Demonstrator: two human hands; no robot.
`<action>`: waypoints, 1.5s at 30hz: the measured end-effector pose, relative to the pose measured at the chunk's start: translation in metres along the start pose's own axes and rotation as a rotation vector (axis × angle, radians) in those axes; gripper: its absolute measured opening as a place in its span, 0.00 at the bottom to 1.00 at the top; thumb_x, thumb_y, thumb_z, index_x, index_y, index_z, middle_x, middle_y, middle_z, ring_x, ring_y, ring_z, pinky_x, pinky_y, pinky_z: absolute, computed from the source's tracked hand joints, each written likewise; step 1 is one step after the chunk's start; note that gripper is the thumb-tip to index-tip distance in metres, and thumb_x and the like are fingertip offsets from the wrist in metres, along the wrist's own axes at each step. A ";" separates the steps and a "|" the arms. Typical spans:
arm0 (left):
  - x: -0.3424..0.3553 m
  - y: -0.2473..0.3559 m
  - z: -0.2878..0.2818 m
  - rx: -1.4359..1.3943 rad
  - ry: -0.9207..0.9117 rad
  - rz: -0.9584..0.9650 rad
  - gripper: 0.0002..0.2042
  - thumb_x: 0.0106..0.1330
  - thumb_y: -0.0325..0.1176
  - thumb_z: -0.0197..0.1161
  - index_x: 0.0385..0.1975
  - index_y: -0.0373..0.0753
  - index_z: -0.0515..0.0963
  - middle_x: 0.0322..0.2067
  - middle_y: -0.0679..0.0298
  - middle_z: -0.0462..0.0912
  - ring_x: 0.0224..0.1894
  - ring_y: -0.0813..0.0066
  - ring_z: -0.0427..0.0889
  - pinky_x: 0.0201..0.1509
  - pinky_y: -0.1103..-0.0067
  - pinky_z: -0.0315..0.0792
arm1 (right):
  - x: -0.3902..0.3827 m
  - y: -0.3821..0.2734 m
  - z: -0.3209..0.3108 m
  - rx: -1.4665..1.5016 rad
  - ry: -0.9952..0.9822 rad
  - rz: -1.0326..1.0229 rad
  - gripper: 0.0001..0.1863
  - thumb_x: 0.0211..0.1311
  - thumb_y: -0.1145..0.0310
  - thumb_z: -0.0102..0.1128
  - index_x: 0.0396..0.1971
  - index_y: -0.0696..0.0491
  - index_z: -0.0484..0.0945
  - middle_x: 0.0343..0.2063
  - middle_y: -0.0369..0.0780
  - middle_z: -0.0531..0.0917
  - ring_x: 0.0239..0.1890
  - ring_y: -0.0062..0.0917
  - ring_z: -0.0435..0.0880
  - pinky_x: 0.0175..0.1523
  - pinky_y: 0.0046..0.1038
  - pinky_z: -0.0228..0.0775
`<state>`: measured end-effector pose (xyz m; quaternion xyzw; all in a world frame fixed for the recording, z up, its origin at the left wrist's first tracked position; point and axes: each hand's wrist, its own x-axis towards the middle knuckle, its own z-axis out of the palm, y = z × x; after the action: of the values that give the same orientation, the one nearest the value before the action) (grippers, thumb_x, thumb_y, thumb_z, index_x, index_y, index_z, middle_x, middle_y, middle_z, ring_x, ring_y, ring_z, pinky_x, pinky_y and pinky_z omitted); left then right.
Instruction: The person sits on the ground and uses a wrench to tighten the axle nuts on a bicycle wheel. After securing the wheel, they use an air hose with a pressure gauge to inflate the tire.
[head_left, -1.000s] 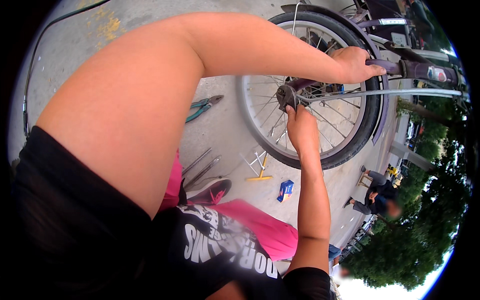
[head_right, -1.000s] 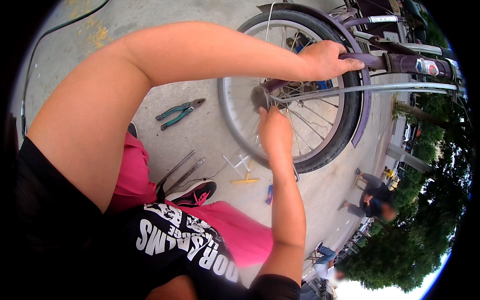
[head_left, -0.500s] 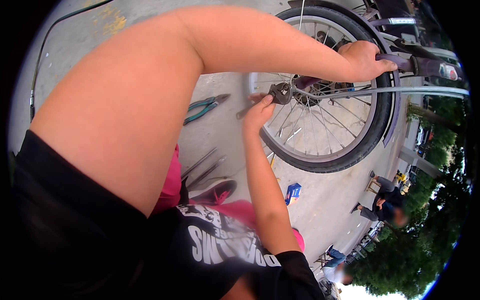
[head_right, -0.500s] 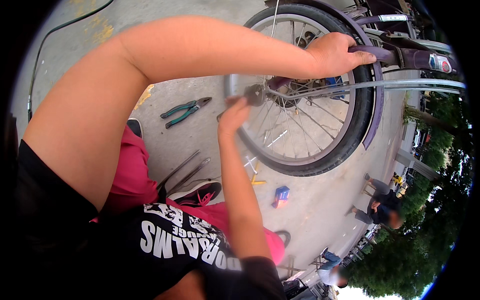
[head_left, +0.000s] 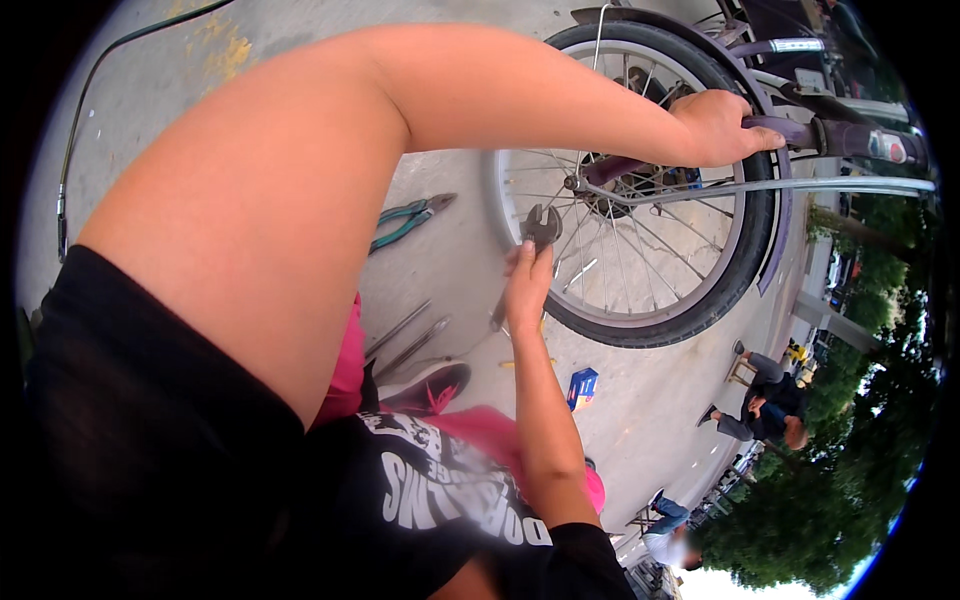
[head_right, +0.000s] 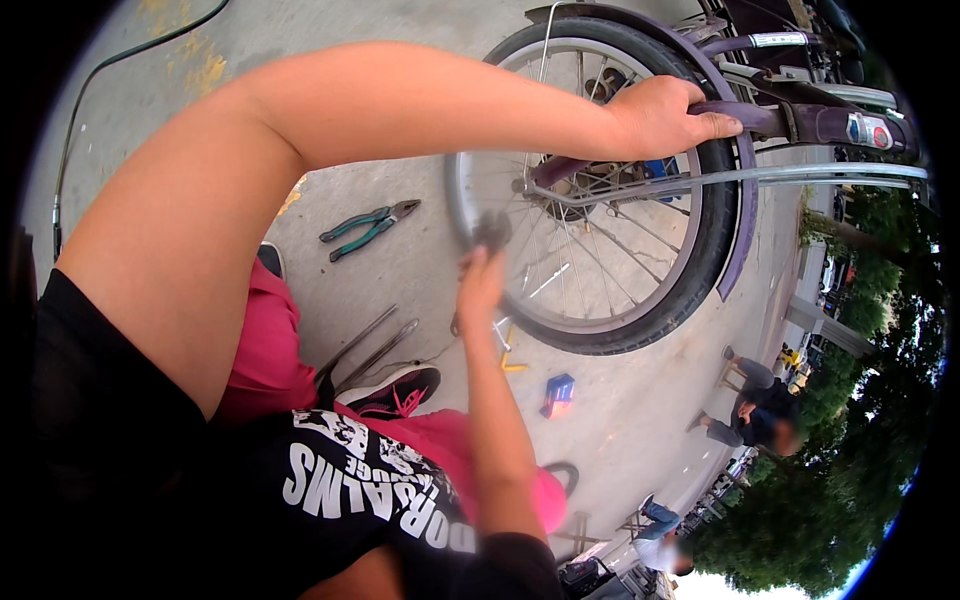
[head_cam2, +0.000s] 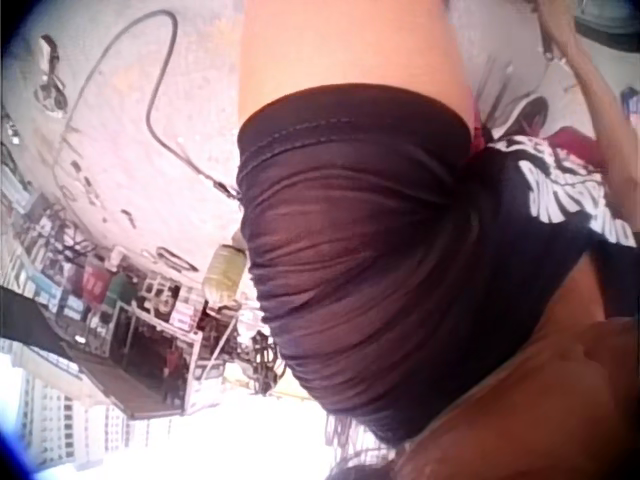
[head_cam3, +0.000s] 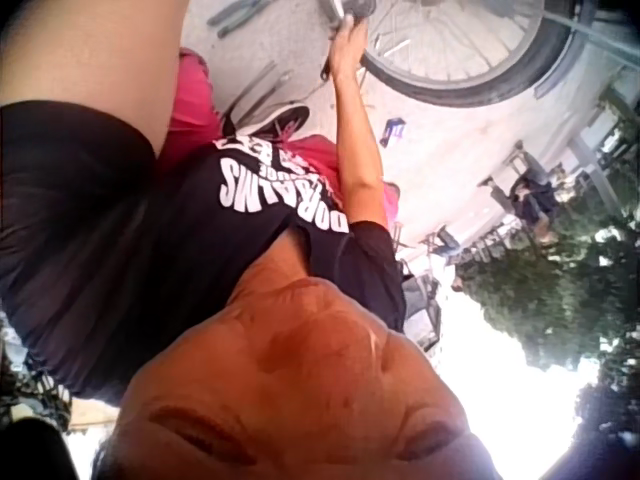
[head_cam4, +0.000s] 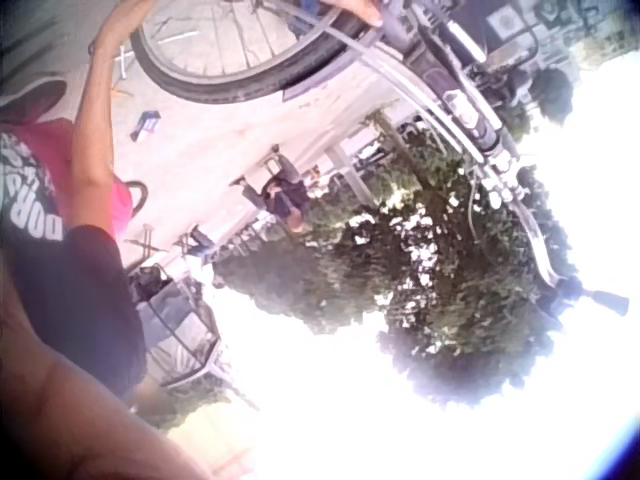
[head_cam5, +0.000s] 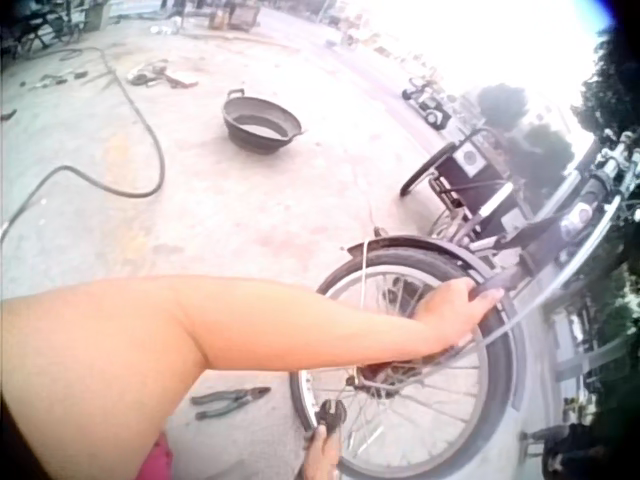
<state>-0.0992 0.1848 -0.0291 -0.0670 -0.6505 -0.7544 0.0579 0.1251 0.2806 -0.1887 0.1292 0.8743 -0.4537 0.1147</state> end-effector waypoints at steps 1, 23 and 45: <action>0.000 0.003 0.003 -0.017 -0.005 0.002 0.28 0.58 0.60 0.61 0.40 0.36 0.81 0.30 0.58 0.83 0.36 0.66 0.81 0.43 0.74 0.72 | 0.009 0.010 -0.018 -0.163 0.014 -0.117 0.13 0.72 0.63 0.43 0.34 0.59 0.67 0.23 0.37 0.75 0.23 0.20 0.69 0.29 0.24 0.63; 0.000 0.002 0.001 0.050 0.011 0.000 0.29 0.56 0.63 0.59 0.36 0.37 0.82 0.28 0.55 0.83 0.36 0.59 0.83 0.45 0.71 0.73 | 0.055 -0.158 -0.079 -1.229 -0.250 -0.223 0.21 0.66 0.58 0.49 0.28 0.63 0.78 0.28 0.58 0.80 0.35 0.54 0.79 0.42 0.48 0.70; 0.007 -0.007 -0.002 0.012 0.006 0.050 0.29 0.56 0.60 0.62 0.33 0.33 0.82 0.24 0.57 0.81 0.30 0.66 0.81 0.38 0.74 0.73 | 0.015 -0.174 -0.133 -0.937 -0.435 0.134 0.17 0.70 0.62 0.46 0.30 0.63 0.71 0.20 0.57 0.77 0.28 0.54 0.77 0.35 0.44 0.68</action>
<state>-0.1076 0.1838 -0.0345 -0.0805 -0.6531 -0.7488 0.0791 0.0424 0.2952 0.0144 0.0222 0.9293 -0.0219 0.3681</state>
